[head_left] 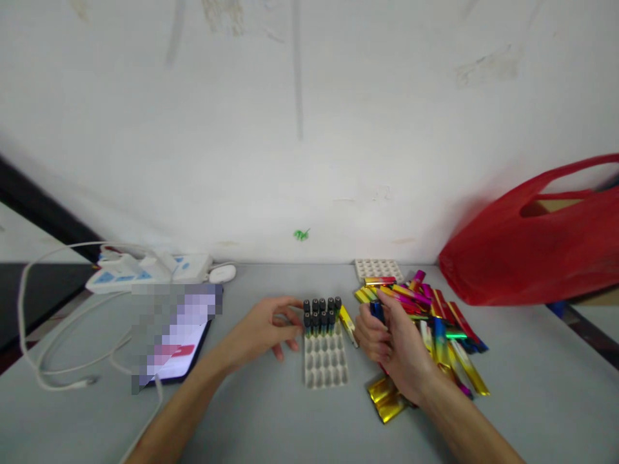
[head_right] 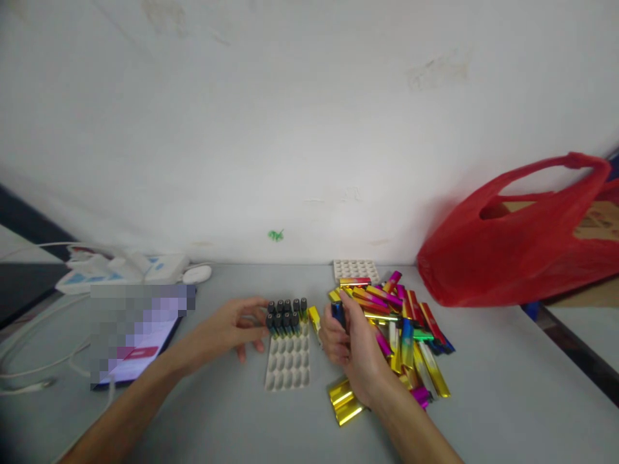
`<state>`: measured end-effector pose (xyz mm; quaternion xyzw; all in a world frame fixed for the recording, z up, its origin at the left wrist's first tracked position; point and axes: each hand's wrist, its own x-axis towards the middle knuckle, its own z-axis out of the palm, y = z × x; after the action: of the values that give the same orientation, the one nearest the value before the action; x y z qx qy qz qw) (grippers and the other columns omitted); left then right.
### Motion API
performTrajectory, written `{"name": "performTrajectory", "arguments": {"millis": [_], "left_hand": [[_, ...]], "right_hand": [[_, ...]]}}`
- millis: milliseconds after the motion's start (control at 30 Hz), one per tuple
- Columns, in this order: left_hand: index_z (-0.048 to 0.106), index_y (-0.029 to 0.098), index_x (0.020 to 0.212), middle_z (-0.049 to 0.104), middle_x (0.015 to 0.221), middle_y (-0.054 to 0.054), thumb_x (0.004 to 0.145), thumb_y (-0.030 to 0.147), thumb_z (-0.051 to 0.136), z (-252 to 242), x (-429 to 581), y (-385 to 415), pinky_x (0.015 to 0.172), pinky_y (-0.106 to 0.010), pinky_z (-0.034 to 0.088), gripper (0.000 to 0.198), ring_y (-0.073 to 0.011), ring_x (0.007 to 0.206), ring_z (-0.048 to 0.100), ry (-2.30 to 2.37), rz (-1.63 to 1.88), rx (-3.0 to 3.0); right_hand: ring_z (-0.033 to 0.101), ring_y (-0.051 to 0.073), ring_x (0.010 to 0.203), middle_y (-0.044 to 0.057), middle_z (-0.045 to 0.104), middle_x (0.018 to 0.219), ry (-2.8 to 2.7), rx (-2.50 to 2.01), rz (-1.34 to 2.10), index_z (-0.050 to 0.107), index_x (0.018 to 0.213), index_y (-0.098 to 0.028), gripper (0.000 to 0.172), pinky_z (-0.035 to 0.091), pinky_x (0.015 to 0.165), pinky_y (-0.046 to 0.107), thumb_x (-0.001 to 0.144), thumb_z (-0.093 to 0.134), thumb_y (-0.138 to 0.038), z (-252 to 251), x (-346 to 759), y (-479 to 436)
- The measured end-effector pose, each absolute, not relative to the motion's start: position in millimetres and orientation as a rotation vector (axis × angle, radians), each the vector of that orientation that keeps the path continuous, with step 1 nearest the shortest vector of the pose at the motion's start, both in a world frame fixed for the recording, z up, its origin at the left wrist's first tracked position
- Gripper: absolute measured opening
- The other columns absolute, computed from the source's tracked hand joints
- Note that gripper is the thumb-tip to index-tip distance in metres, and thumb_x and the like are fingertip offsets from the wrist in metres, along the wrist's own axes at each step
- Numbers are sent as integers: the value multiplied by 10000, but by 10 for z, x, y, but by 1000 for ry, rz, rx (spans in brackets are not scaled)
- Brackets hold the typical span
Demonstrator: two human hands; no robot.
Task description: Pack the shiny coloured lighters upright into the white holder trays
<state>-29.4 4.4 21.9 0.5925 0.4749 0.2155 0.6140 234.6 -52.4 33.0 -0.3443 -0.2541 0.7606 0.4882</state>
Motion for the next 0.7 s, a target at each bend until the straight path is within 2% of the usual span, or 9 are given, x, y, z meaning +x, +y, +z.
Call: {"name": "performTrajectory", "arguments": {"millis": [233,367,567,700], "left_hand": [[676,215,1404,761,946,-35,753,393,978,189,-286,25,501,-233,605,739,-232,704,805,994,364,1319],[717,187,1306,761,909,-30,733,439,1001,148,-245,35,514,-248,615,687,-212,638,788,1010,402,1305],[732,163,1177,757,904,-27,713,446,1014,112,-205,42,540,-261,626,613,-210,644,790,997,425,1297],[721,163,1164,758,892,-26,695,459,1023,107,-165,24,570,-285,644,632,-224,670,793,1002,462,1288]], "right_hand": [[57,87,507,-117,175,566,-635,-837,1853,374,613,-245,636,73,418,240,921,738,-665,354,2338,-531],[52,80,500,-120,177,555,-636,-818,1850,361,597,-245,654,61,418,241,894,762,-667,374,2332,-532],[50,66,483,-125,188,542,-648,-848,1872,358,586,-244,673,42,422,239,867,781,-687,378,2297,-539],[58,68,487,-125,188,546,-666,-858,1890,364,586,-246,672,46,425,241,871,756,-712,357,2288,-535]]}}
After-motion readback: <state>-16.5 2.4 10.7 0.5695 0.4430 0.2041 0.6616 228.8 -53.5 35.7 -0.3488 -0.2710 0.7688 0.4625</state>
